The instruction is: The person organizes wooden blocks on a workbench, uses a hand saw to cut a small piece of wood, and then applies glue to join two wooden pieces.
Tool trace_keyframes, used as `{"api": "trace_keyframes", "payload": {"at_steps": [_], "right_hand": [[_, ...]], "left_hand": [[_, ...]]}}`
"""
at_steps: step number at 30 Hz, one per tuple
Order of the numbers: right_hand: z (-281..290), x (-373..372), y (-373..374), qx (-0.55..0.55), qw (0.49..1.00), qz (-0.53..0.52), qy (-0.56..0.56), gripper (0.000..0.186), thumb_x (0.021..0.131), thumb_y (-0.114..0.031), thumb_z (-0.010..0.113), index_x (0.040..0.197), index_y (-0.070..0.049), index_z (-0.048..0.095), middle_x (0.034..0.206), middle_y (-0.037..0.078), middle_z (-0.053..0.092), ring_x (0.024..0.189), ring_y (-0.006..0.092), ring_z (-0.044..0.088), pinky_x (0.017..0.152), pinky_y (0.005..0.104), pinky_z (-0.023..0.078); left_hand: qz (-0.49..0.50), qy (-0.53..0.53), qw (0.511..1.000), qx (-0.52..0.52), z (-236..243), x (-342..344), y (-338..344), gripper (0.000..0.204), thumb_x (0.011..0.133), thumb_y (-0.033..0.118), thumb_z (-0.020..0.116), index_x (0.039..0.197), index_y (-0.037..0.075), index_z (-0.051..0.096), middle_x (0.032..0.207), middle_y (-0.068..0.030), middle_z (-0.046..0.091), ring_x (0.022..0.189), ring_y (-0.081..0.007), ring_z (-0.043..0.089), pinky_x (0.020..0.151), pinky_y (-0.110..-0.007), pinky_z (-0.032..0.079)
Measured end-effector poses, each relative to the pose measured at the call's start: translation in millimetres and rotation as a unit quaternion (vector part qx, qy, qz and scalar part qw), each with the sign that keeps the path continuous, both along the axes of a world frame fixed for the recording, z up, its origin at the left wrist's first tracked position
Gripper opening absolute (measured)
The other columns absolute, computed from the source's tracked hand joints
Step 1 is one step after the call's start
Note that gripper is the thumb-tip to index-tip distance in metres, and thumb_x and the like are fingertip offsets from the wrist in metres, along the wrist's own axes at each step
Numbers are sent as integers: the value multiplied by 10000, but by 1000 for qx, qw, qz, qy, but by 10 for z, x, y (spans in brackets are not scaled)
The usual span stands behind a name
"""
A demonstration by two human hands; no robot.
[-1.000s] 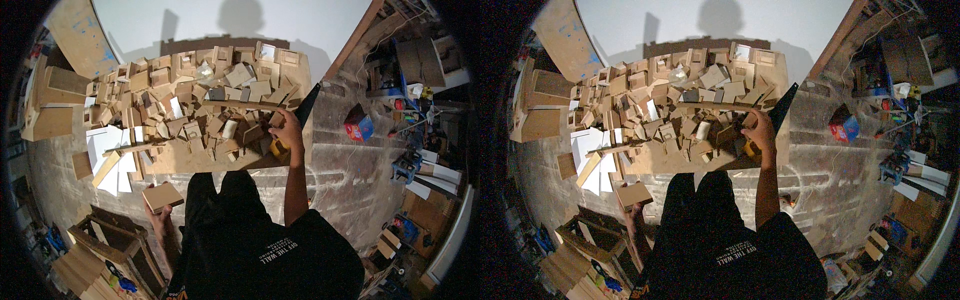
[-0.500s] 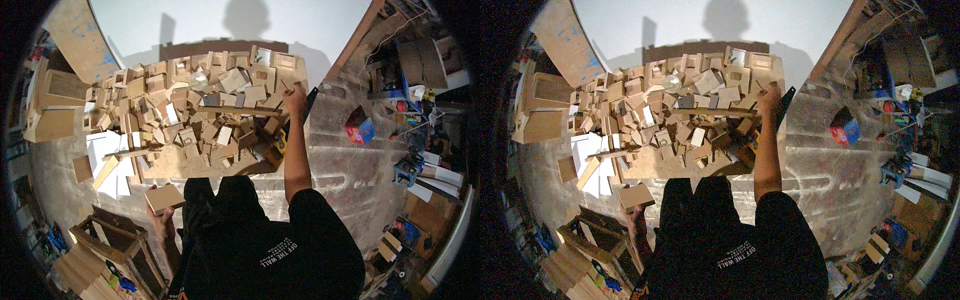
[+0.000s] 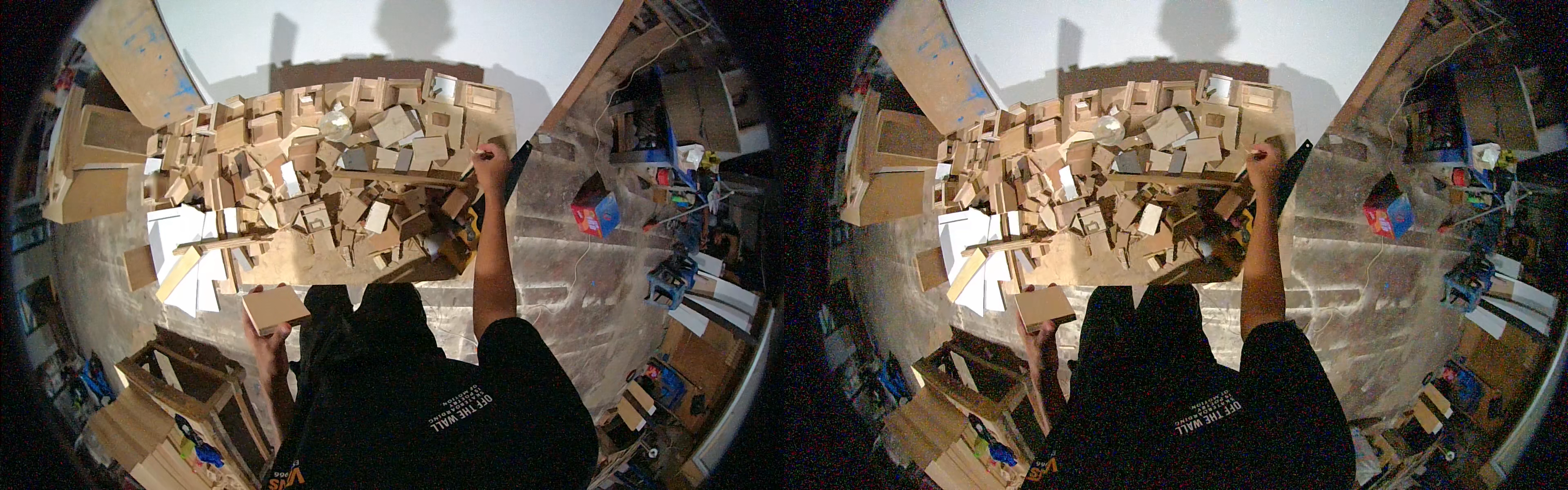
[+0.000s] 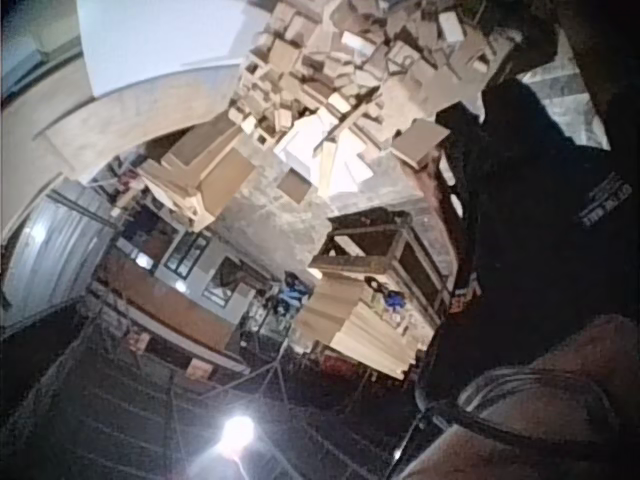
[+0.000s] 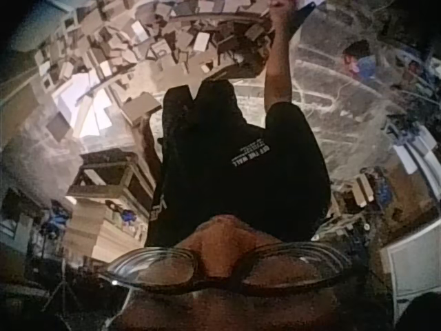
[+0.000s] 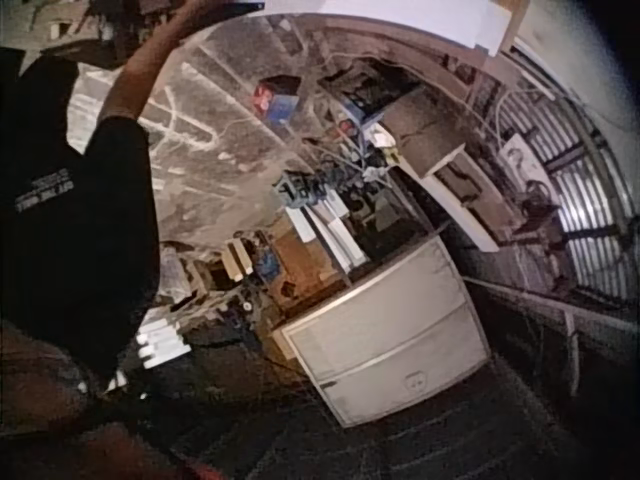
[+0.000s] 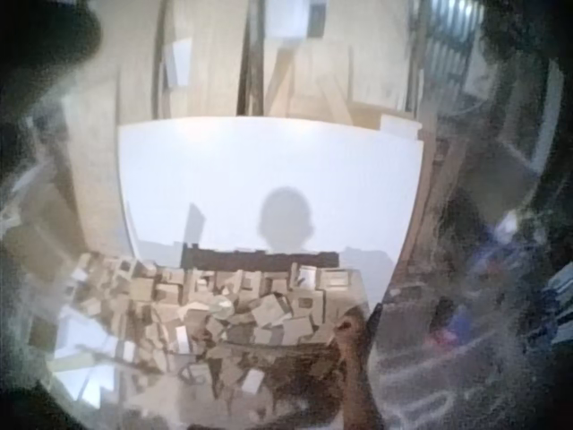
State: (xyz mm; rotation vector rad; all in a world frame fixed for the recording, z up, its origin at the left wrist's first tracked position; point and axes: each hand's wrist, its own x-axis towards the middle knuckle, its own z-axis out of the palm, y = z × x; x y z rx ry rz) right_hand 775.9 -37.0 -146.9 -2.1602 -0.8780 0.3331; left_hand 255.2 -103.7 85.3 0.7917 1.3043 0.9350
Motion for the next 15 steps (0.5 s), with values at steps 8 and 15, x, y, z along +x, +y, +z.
{"api": "trace_keyframes", "payload": {"at_steps": [8,15], "right_hand": [[63,-6,-250,326,867,-173,334,337,886,-15,673,1213,-8,596,1110,85,636,1004,196,639,887,373,569],[591,-330,-504,333,794,-60,505,350,880,-48,692,1220,-32,608,1209,88,621,1052,195,627,881,367,540]], "left_hand": [[20,-27,999,25,-12,-132,73,934,688,217,884,1420,13,340,1325,-242,536,1215,-310,543,962,-461,517],[-22,-41,999,17,-6,-124,184,926,697,241,882,1415,9,345,1310,-234,551,1204,-307,553,964,-453,516]]}}
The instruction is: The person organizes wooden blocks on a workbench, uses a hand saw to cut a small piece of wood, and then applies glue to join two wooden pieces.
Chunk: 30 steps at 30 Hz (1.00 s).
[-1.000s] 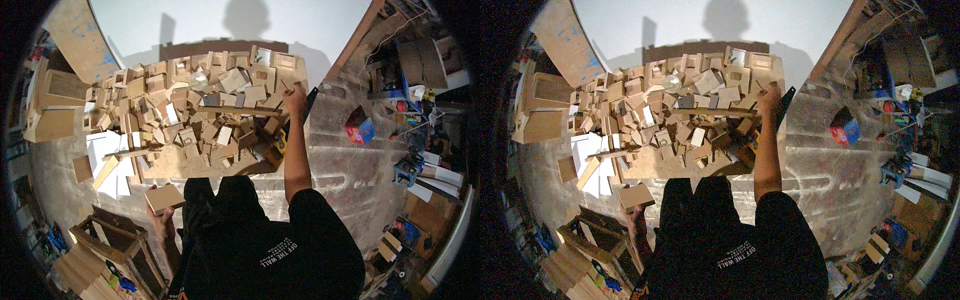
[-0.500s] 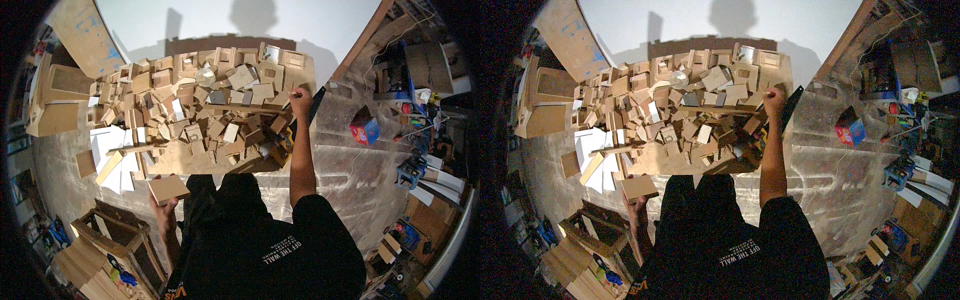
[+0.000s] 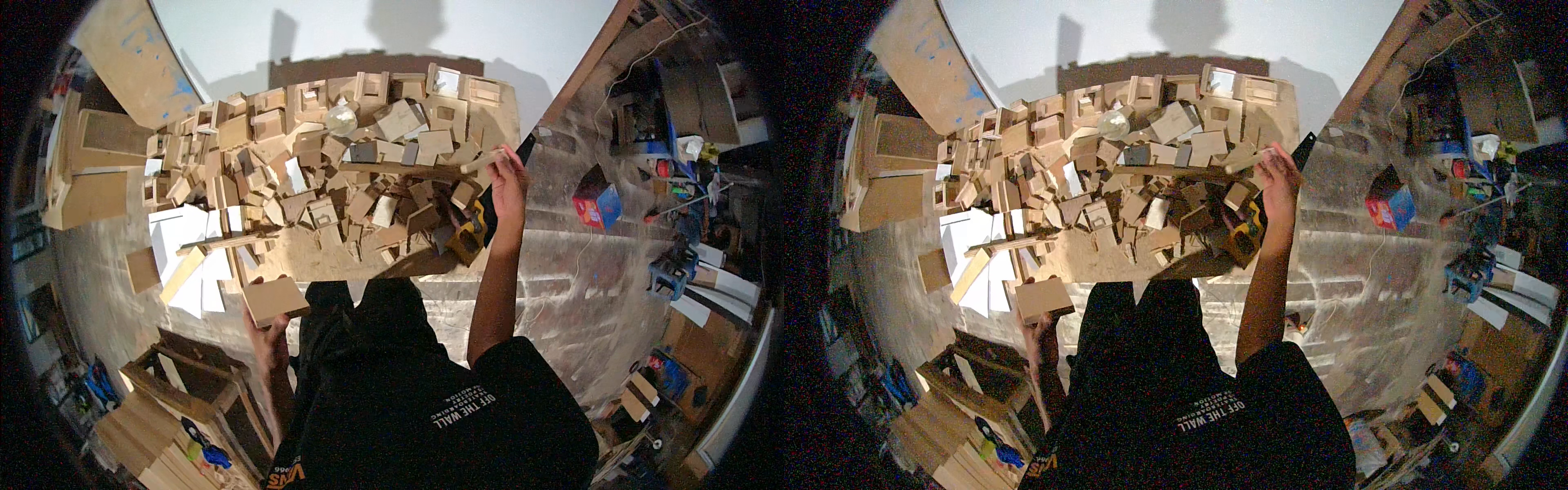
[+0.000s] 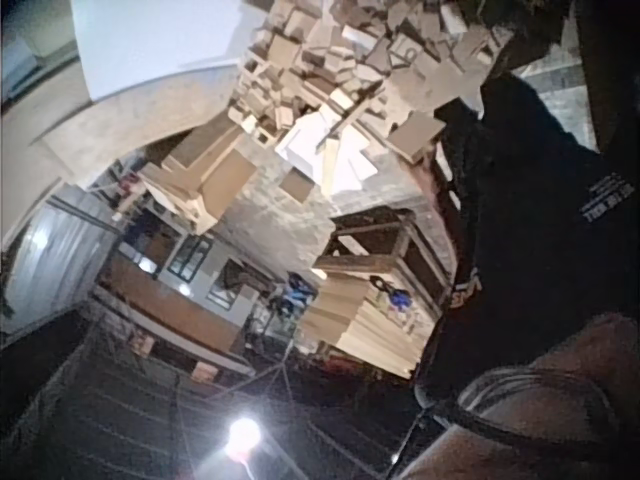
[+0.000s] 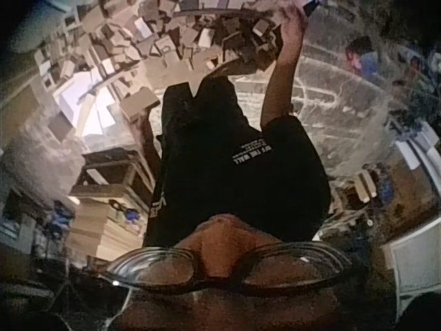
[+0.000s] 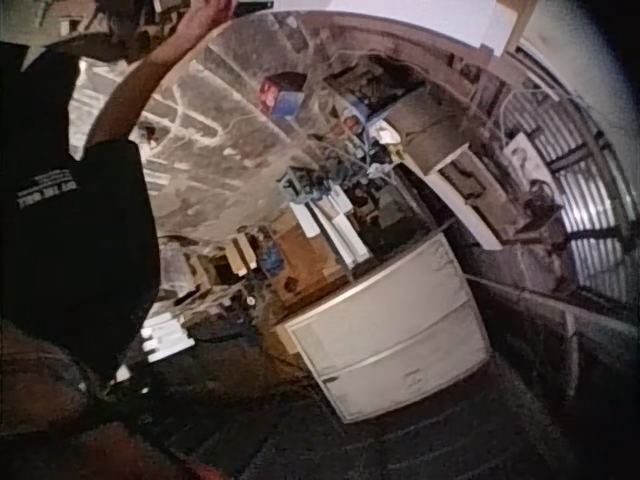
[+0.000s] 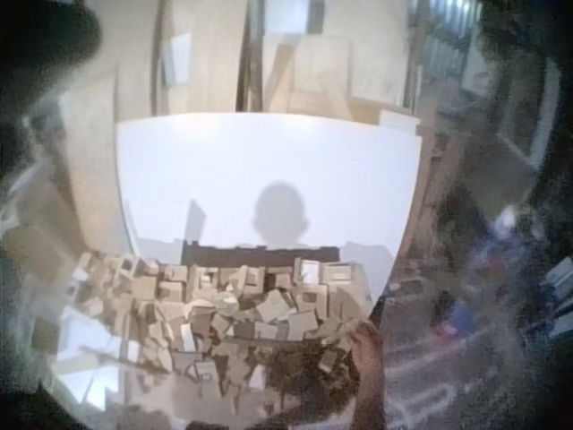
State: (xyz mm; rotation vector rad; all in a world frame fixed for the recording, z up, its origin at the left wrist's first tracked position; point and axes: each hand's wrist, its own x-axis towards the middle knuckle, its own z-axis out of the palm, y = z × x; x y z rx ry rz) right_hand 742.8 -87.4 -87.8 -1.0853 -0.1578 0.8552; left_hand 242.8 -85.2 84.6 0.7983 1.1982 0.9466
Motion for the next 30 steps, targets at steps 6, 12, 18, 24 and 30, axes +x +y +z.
{"api": "trace_keyframes", "payload": {"at_steps": [6,12,18,24,30], "right_hand": [[768,-996,-31,79,970,206,100,270,917,-78,646,1181,-22,636,1173,165,669,1054,227,655,888,339,538],[1539,-1816,-158,22,957,275,88,322,875,-58,698,1184,-11,623,1167,108,671,1072,200,641,921,339,519],[1885,-2035,-216,15,961,267,73,316,879,-53,701,1182,-19,617,1116,67,674,1017,162,638,866,312,525],[2081,-2203,-178,16,967,245,73,311,859,-36,719,1154,0,627,1049,60,673,955,152,650,835,304,552],[2321,-2407,-107,-1,963,253,88,302,852,-13,716,1139,11,627,1016,50,666,936,145,651,804,321,574]], "left_hand": [[-87,59,994,14,279,308,152,1007,609,297,936,1393,18,368,1301,-177,578,1200,-274,564,1027,-419,464],[-172,-100,973,116,311,707,296,1090,534,297,961,1406,36,362,1314,-142,572,1224,-246,548,1015,-415,460],[-314,-165,929,108,584,668,501,1065,581,311,952,1417,15,362,1346,-137,540,1253,-255,520,1042,-405,420],[-321,-195,922,95,504,490,512,1131,600,329,942,1463,-16,298,1381,-130,507,1284,-258,494,1081,-403,377],[-350,-204,904,139,599,414,558,1139,611,286,940,1482,-18,272,1444,-132,436,1296,-263,485,1088,-413,369]]}}
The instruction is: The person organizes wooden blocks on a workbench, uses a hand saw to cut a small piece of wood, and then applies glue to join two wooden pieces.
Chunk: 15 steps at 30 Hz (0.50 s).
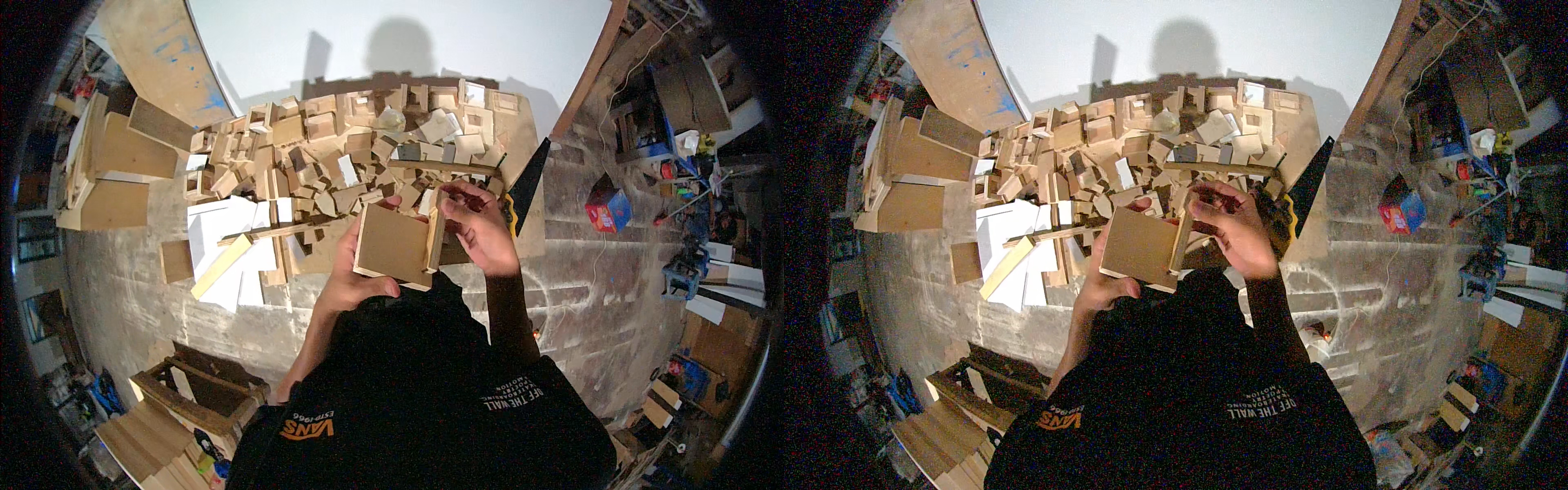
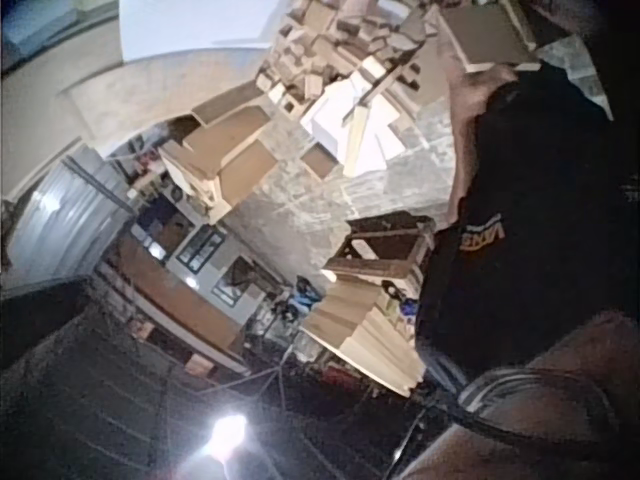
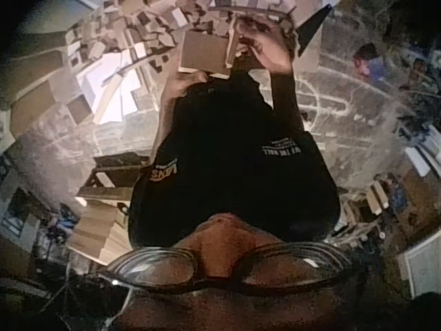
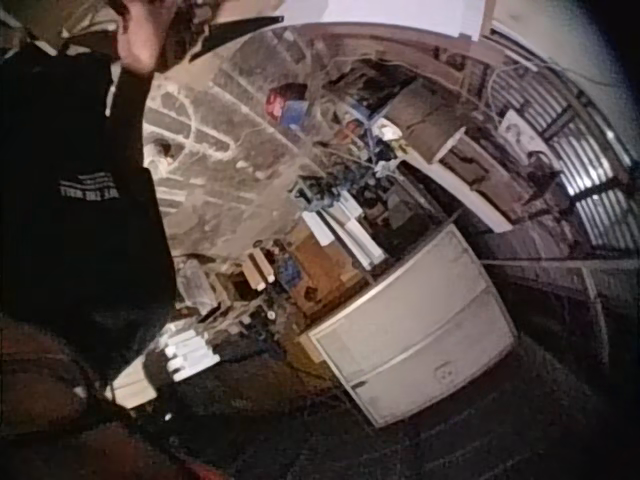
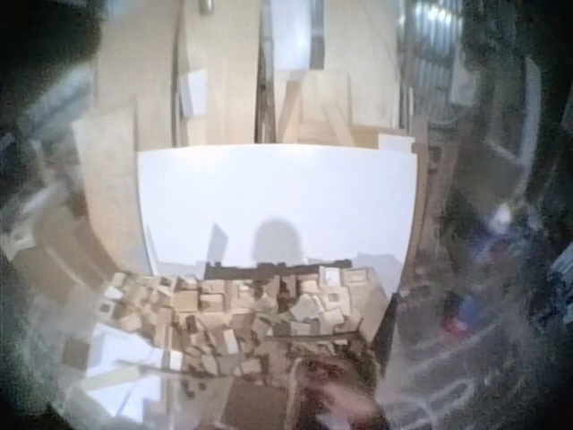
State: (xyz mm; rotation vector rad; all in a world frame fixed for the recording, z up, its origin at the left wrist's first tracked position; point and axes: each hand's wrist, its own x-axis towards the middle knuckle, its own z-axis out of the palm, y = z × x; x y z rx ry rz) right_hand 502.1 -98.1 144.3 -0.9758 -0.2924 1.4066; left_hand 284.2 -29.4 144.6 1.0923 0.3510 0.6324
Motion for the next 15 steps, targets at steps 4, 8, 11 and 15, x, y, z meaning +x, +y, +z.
{"api": "trace_keyframes", "payload": {"at_steps": [4,8,11,15], "right_hand": [[-82,-104,8,25,999,-19,8,319,826,11,730,1125,40,622,1008,64,668,943,157,651,834,333,585],[18,-169,-10,15,1000,-6,-4,343,802,6,754,1119,42,627,1010,64,666,931,143,641,837,294,549],[14,-191,-8,19,999,-2,-34,361,785,5,770,1116,36,630,1000,55,658,902,124,625,810,269,527],[49,-196,-34,17,999,15,-46,373,777,8,774,1119,31,625,992,42,647,880,113,613,766,246,517]], "left_hand": [[-6,-2,1000,-1,41,-73,16,1159,615,298,935,1493,-21,249,1466,-142,412,1316,-267,468,1105,-423,350],[-6,12,1000,8,4,-199,21,1187,608,354,929,1494,-31,240,1502,-149,373,1329,-280,454,1119,-436,336],[13,11,1000,-12,-2,-238,-33,1177,613,383,920,1486,-42,255,1511,-167,362,1327,-287,456,1120,-441,338],[25,8,999,-41,149,-207,-72,1143,626,399,904,1473,-56,284,1446,-205,443,1307,-294,479,1108,-440,356]]}}
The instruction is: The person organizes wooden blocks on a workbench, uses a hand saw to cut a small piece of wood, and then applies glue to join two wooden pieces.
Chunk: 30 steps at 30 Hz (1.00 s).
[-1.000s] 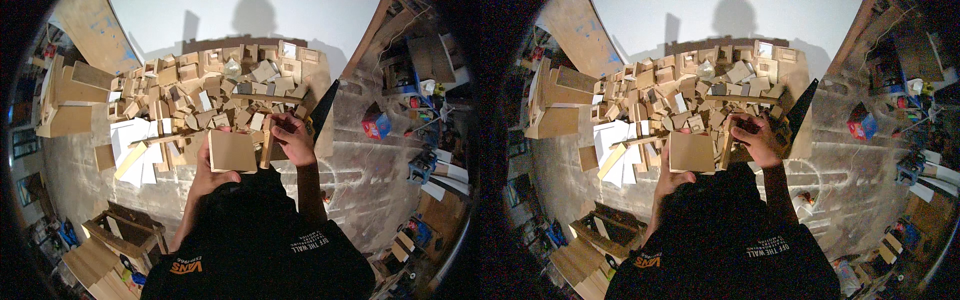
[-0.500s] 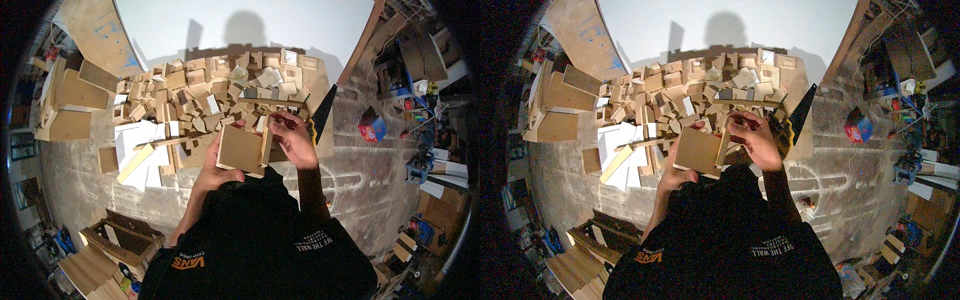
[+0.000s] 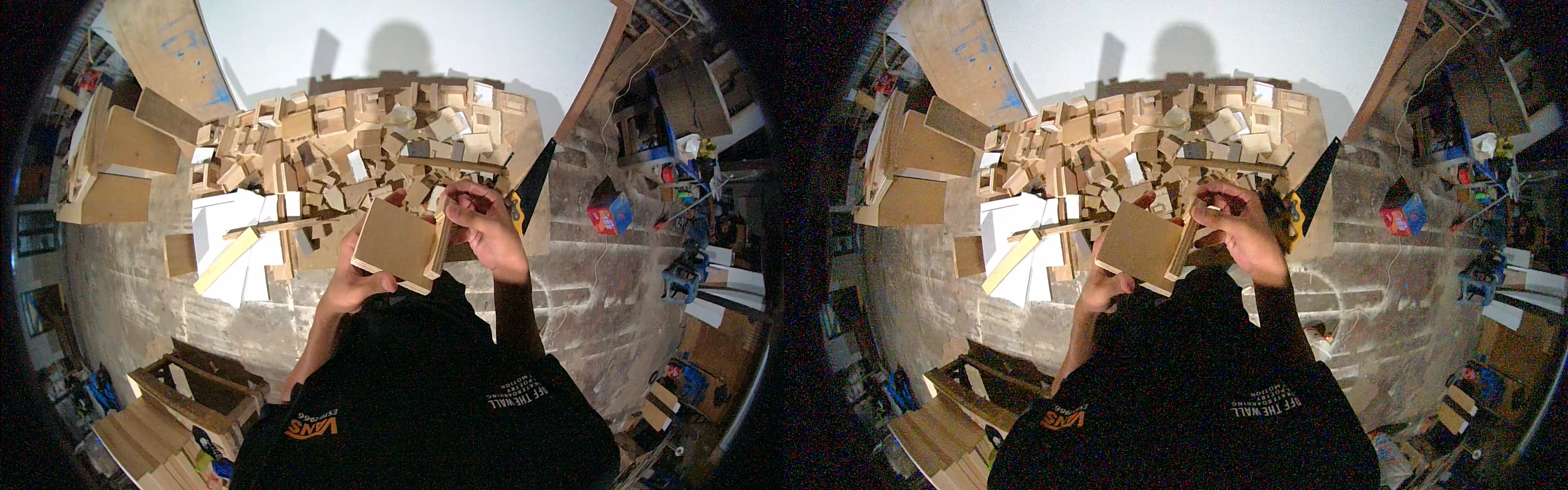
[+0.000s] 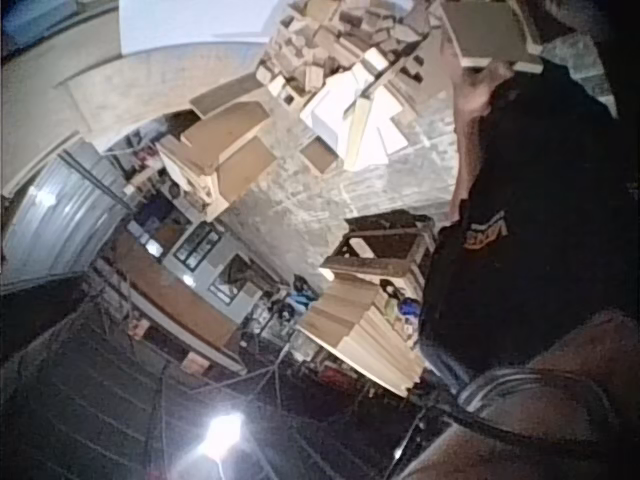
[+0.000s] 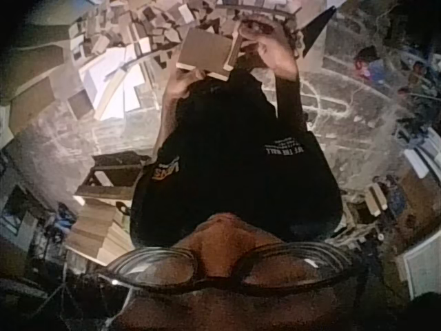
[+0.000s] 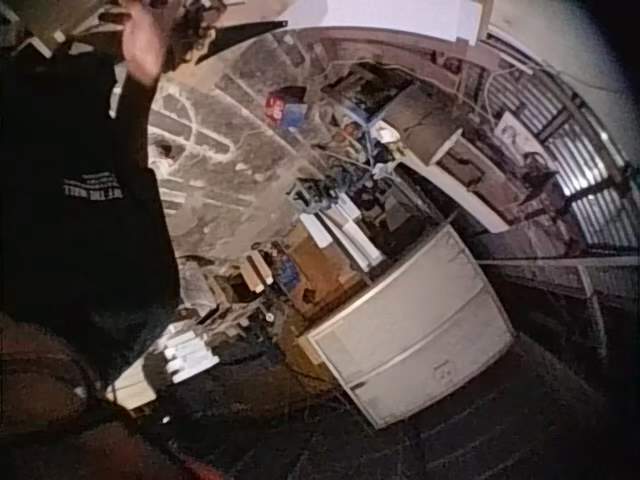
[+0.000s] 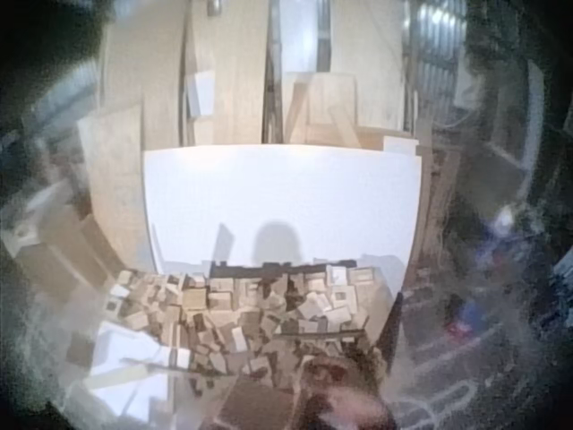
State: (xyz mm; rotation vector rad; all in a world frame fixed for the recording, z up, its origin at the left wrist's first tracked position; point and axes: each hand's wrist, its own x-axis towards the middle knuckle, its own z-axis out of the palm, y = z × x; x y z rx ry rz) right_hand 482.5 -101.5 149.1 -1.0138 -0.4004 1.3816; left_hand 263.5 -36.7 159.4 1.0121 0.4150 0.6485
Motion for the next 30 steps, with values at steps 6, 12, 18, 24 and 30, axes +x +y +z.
{"api": "trace_keyframes", "payload": {"at_steps": [6,12,18,24,30], "right_hand": [[33,-6,-26,0,1000,18,-21,367,799,-32,765,1133,7,618,1013,58,645,882,152,653,625,308,604],[231,-21,-63,4,997,34,-66,365,823,-82,756,1149,-7,608,1021,57,635,863,158,664,565,348,631],[195,-40,-73,34,996,6,-80,364,833,-96,749,1154,-3,606,1060,55,627,835,126,646,574,317,623],[222,-55,-91,46,995,-1,-91,386,828,-120,761,1166,-11,612,1074,37,631,828,96,636,573,261,592],[251,-7,-96,54,991,15,-124,394,844,-181,761,1169,-8,619,1090,54,650,868,115,649,607,272,591]], "left_hand": [[2,72,997,-42,214,-83,-62,1058,669,394,870,1454,-63,327,1387,-226,506,1292,-306,500,1095,-443,377],[-15,1,999,45,202,-2,-22,967,705,353,857,1427,-74,375,1447,-224,453,1320,-301,477,1106,-440,370],[-26,3,996,87,251,10,-27,1036,692,278,888,1464,-75,294,1457,-215,443,1321,-287,480,1110,-431,371],[6,10,997,71,307,63,-55,1138,628,312,927,1472,-67,263,1414,-191,489,1312,-271,489,1097,-415,385],[26,17,995,100,356,49,-28,1114,631,330,926,1463,-37,284,1389,-183,509,1297,-271,499,1085,-416,397]]}}
